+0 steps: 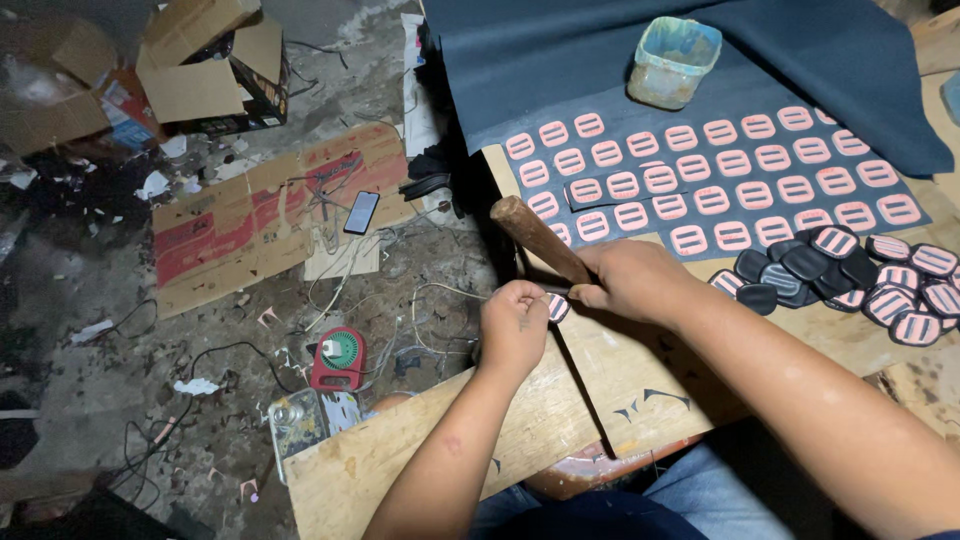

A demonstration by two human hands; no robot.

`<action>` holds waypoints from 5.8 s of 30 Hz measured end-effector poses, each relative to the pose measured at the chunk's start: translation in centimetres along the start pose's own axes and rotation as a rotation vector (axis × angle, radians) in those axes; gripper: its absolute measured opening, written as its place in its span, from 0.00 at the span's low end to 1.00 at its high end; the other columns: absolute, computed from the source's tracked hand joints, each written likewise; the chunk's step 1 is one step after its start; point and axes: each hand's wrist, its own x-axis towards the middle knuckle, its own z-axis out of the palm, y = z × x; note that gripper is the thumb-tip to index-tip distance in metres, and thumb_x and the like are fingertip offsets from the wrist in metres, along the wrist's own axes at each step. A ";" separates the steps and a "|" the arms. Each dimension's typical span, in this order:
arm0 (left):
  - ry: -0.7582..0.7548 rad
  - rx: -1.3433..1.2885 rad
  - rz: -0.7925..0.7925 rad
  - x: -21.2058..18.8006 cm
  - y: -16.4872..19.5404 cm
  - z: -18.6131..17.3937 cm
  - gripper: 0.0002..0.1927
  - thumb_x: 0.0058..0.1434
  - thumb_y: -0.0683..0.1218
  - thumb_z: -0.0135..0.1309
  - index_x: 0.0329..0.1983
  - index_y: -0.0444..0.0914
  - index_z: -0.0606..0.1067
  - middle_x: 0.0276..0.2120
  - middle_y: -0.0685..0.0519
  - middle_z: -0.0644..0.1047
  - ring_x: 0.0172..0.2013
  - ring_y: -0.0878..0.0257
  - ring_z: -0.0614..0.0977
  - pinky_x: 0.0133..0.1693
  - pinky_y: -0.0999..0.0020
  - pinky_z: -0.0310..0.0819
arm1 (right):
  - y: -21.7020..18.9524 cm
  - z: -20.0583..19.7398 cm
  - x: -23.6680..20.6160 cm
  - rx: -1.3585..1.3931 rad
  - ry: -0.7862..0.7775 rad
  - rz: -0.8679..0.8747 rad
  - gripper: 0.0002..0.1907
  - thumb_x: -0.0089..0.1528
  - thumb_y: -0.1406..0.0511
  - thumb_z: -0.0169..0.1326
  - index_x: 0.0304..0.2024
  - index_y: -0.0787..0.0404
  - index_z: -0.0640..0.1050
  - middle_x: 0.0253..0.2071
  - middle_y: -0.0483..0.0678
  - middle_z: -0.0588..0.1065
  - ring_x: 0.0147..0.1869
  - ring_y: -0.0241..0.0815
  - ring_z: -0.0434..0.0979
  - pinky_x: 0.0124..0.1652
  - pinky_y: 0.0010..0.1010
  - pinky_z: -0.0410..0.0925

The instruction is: The person uses a curved metal tool to press and shape small rectangular rubber pieces on a wooden board. They repeatedly pick up pieces, press them with the tool, and place them back on the board or into a pile.

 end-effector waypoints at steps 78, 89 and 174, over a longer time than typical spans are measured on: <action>-0.072 -0.292 0.049 -5.1 2.7 -3.0 0.09 0.63 0.36 0.55 0.46 0.30 0.74 0.34 0.54 0.79 0.33 0.71 0.80 0.36 0.76 0.75 | 2.7 3.2 -12.2 0.499 0.521 0.019 0.15 0.60 0.60 0.62 0.46 0.62 0.81 0.41 0.49 0.81 0.42 0.39 0.80 0.43 0.32 0.72; -0.113 0.069 -0.077 -14.3 3.5 -6.7 0.07 0.61 0.38 0.56 0.42 0.34 0.77 0.26 0.50 0.75 0.25 0.63 0.74 0.28 0.68 0.69 | -0.6 7.9 -21.9 1.482 0.080 0.194 0.25 0.60 0.72 0.47 0.61 0.68 0.73 0.63 0.57 0.75 0.59 0.50 0.82 0.55 0.31 0.72; -0.305 0.601 0.473 -16.7 1.8 -9.0 0.15 0.51 0.41 0.58 0.44 0.41 0.80 0.51 0.53 0.79 0.47 0.53 0.76 0.50 0.56 0.65 | -7.2 12.9 -17.5 0.621 0.140 0.215 0.24 0.63 0.60 0.52 0.61 0.60 0.73 0.48 0.56 0.81 0.52 0.48 0.83 0.51 0.34 0.71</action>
